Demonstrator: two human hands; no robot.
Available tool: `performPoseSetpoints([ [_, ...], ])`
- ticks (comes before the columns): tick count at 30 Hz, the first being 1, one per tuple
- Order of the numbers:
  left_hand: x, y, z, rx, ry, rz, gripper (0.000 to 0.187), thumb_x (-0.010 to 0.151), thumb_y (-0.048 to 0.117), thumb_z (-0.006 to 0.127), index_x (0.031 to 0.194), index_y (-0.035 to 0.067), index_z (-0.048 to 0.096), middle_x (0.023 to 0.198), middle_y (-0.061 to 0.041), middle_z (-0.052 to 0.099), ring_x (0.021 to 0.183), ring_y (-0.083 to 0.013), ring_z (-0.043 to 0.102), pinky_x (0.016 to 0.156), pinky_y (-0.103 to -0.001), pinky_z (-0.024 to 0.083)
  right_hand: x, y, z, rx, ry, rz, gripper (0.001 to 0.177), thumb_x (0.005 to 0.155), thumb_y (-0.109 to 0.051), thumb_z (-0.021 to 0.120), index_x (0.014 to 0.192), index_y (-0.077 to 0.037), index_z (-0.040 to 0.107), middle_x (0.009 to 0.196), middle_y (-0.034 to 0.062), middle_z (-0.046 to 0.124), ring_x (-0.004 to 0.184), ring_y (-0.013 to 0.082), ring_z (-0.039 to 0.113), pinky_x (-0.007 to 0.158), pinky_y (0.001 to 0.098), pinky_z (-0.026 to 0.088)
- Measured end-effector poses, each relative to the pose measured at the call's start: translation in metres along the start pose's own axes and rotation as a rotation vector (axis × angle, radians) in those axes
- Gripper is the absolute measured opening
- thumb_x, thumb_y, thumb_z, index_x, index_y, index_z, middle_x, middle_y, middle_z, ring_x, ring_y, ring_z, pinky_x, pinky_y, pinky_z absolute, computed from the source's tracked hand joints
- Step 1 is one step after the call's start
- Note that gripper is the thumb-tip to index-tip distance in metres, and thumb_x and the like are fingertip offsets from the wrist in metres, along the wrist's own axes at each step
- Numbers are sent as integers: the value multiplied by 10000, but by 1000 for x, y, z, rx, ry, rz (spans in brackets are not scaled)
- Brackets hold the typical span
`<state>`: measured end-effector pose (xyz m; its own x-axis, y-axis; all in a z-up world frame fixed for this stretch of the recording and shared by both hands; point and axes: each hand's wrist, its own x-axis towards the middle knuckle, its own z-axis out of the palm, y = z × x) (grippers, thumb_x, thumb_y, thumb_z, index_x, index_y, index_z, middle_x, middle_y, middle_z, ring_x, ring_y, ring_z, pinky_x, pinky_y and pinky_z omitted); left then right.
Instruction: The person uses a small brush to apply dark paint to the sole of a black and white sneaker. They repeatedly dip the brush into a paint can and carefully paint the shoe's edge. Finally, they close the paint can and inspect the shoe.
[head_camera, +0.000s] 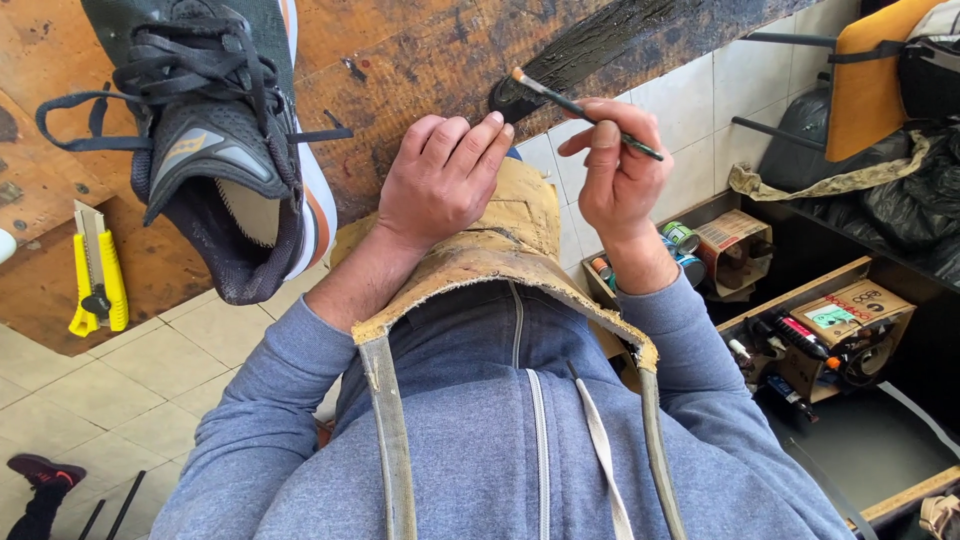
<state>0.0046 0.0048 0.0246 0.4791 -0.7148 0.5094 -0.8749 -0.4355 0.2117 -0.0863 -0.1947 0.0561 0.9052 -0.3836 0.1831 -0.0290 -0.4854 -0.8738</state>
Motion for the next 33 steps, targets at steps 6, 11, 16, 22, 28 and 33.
performPoseSetpoints([
  [6, 5, -1, -4, -16, 47, -9, 184, 1064, 153, 608, 1122, 139, 783, 1175, -7, 730, 947, -194, 601, 880, -360, 516, 5, -2, -2, 13, -87, -98, 244, 1159, -181, 418, 1124, 9, 567, 1093, 182, 666, 654, 254, 741, 741, 338, 555],
  [11, 5, -1, -4, -31, 55, -10, 179, 1062, 149, 620, 1119, 129, 789, 1176, -20, 738, 949, -202, 605, 874, -365, 527, 10, -3, 1, 6, -122, -116, 208, 1147, -127, 409, 1149, 9, 566, 1107, 214, 680, 654, 241, 736, 818, 361, 554],
  [16, 4, -2, -3, -36, 51, 0, 190, 1066, 141, 612, 1131, 124, 790, 1195, -26, 728, 957, -204, 606, 871, -363, 535, 14, -7, -3, -46, -140, -132, 226, 1151, -153, 416, 1121, 8, 572, 1076, 202, 685, 671, 248, 744, 814, 374, 548],
  [22, 3, -2, -3, -33, 57, 12, 189, 1074, 147, 609, 1131, 119, 787, 1192, -30, 727, 957, -210, 605, 871, -358, 536, 17, -9, -1, -66, -161, -195, 221, 1142, -129, 415, 1101, 24, 569, 1058, 209, 700, 655, 246, 739, 817, 397, 549],
  [28, 4, -3, -4, -8, 52, 34, 198, 1074, 140, 594, 1131, 118, 782, 1188, -21, 715, 962, -199, 597, 901, -341, 534, 18, -10, -1, -62, -164, -187, 234, 1149, -142, 410, 1110, 25, 570, 1087, 223, 685, 644, 243, 736, 781, 376, 553],
  [33, 2, -2, -4, 17, 37, 40, 243, 1071, 158, 545, 1161, 118, 767, 1140, -15, 687, 993, -198, 590, 923, -340, 544, 16, -7, -3, -93, -178, -195, 237, 1145, -144, 405, 1075, 15, 567, 1028, 187, 702, 667, 230, 738, 733, 361, 537],
])
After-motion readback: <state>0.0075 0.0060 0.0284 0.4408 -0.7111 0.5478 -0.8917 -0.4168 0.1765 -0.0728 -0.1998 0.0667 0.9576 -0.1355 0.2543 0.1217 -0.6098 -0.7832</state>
